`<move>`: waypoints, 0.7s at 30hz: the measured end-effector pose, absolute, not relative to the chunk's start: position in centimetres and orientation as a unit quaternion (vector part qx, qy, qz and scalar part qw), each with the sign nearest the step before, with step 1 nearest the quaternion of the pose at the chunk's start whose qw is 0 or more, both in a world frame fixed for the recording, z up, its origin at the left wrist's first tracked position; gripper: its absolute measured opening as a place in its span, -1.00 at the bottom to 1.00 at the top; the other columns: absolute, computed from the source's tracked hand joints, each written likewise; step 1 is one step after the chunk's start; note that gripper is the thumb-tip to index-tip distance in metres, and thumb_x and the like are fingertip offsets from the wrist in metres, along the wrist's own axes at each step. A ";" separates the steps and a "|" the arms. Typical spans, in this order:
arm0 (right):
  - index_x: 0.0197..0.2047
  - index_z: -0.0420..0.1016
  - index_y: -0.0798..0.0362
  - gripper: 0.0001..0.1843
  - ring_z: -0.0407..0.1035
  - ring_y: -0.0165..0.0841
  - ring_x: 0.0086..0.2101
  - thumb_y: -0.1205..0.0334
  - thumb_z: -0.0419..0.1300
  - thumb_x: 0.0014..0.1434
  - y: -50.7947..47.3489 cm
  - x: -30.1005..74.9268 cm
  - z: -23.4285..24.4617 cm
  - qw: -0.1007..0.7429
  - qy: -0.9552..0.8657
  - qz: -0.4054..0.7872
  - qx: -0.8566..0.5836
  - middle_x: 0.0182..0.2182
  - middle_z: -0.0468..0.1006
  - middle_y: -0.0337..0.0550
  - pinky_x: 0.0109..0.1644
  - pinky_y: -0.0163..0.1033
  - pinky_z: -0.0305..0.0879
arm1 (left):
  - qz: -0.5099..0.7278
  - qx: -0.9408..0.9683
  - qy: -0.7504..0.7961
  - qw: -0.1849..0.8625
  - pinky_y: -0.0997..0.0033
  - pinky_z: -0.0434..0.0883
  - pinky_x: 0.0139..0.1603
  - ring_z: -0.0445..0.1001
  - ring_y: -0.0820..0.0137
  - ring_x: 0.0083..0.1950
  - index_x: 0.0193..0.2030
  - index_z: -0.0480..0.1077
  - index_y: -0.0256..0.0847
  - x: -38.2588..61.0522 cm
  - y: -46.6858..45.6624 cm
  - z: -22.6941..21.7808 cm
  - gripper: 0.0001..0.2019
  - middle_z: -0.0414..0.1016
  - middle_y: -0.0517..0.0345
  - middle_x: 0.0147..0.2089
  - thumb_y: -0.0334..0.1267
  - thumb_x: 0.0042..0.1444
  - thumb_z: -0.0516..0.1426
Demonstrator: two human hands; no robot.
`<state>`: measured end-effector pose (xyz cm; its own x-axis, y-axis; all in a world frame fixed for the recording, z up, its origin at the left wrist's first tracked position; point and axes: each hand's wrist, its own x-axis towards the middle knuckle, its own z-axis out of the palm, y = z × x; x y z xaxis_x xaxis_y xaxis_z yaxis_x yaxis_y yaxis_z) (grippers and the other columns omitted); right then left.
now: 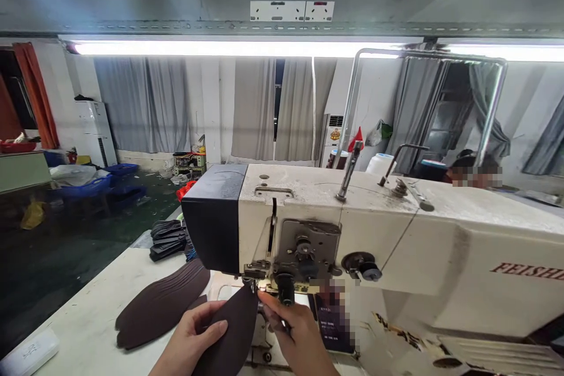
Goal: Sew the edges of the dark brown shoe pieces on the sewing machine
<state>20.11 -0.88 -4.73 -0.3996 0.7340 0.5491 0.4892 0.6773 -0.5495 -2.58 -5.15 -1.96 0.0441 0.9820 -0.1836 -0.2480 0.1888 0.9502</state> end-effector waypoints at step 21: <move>0.09 0.47 0.03 -0.63 0.38 -0.39 -0.52 0.26 0.03 0.27 -0.9 19.8 -4.2 0.414 -0.812 0.158 -0.379 -0.53 0.55 -0.17 -0.35 -0.33 0.33 | 0.513 0.413 0.431 0.617 0.40 0.43 -0.24 0.54 0.27 -0.28 -0.21 0.53 -0.28 -2.4 -4.4 -1.8 -0.52 0.62 0.03 -0.32 -0.02 -0.28 0.36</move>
